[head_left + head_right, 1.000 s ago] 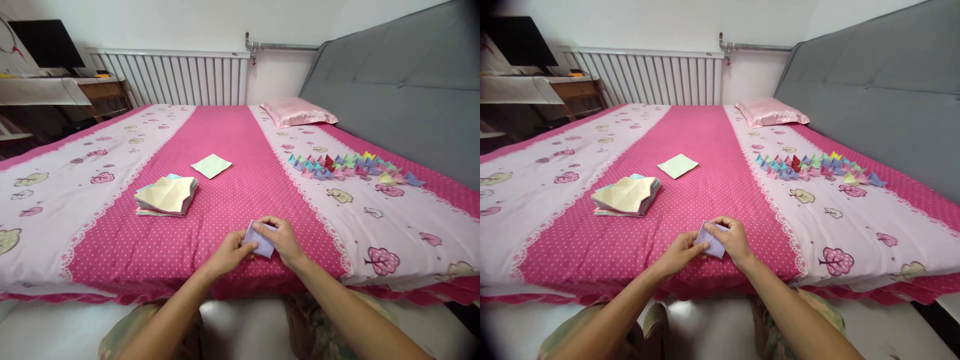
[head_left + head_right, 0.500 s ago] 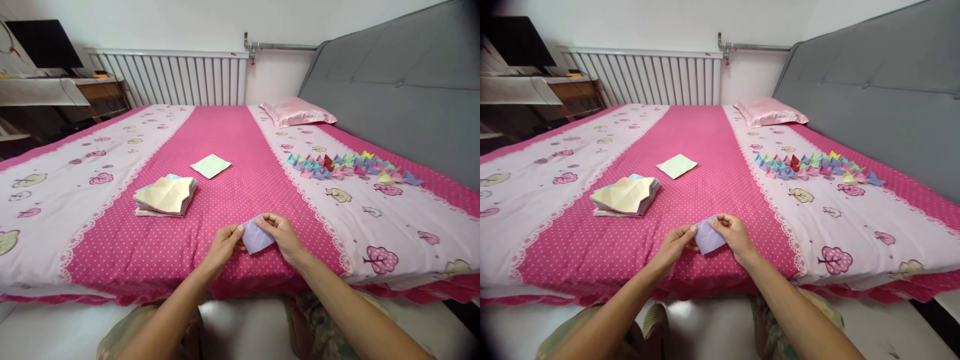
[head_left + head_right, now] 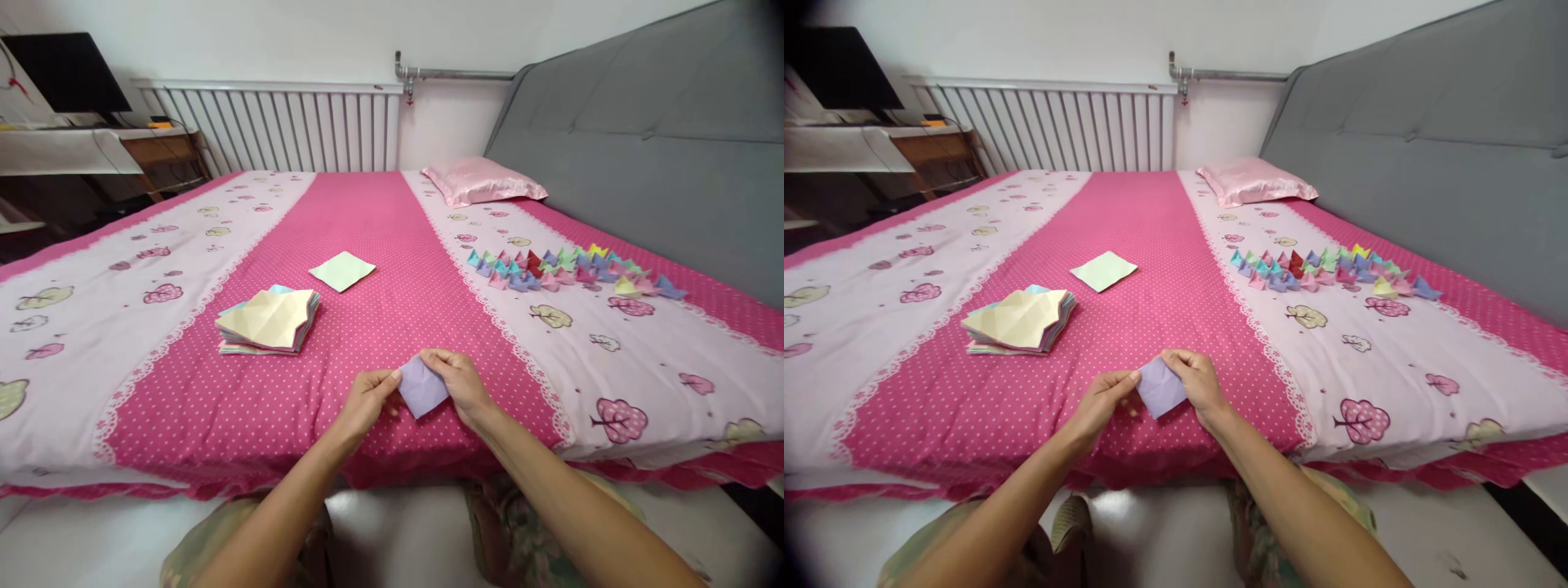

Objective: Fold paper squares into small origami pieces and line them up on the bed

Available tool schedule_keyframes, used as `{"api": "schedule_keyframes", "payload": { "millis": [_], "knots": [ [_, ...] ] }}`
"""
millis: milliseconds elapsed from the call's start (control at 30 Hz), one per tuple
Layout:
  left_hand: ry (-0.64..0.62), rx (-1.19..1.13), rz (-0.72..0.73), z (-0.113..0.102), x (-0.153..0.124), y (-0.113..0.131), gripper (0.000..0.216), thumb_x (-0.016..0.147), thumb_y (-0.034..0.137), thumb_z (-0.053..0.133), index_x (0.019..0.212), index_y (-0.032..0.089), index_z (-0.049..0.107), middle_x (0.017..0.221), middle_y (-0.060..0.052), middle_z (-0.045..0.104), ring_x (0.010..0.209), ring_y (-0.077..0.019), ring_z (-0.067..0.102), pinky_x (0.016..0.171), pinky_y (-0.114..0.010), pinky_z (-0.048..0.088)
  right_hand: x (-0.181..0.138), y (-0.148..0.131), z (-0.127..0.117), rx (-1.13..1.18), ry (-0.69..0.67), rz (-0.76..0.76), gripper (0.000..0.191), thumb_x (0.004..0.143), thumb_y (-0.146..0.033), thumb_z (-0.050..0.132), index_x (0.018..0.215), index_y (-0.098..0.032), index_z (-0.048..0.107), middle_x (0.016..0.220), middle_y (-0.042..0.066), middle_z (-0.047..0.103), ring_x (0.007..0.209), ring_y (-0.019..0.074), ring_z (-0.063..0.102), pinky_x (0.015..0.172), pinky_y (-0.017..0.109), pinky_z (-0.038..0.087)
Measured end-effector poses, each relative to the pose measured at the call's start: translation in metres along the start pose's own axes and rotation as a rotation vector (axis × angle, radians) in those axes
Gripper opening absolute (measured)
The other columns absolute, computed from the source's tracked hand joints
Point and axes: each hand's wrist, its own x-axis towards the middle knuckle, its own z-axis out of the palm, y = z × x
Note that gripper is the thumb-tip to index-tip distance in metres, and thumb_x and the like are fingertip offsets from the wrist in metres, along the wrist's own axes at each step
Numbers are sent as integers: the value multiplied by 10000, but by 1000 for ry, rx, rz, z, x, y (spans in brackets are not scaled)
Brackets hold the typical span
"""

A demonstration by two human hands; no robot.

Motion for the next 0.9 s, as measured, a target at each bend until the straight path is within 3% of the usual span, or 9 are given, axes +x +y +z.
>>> {"api": "schedule_keyframes", "payload": {
  "millis": [467, 767, 900],
  "knots": [
    [-30, -45, -158, 15, -3, -11, 277, 611, 348, 714, 725, 100, 667, 611, -59, 669, 558, -134, 614, 506, -202, 423, -4, -5, 4, -395, 60, -299, 329, 770, -446, 524, 656, -165, 650, 572, -5, 567, 499, 115, 468, 459, 221, 349],
    [-78, -28, -134, 9, -5, -8, 270, 588, 335, 735, 715, 110, 656, 650, -53, 671, 596, -128, 617, 557, -209, 427, -1, -7, 1, -365, 40, -291, 308, 779, -421, 521, 732, -158, 674, 586, -2, 577, 512, 117, 482, 466, 219, 358],
    [-29, -31, -95, 1, -5, -4, 318, 638, 397, 693, 778, 114, 658, 670, -54, 663, 589, -115, 589, 573, -214, 426, 0, -9, -2, -333, 3, -290, 297, 772, -427, 533, 766, -173, 687, 638, 9, 619, 552, 132, 521, 495, 228, 383]
  ]
}}
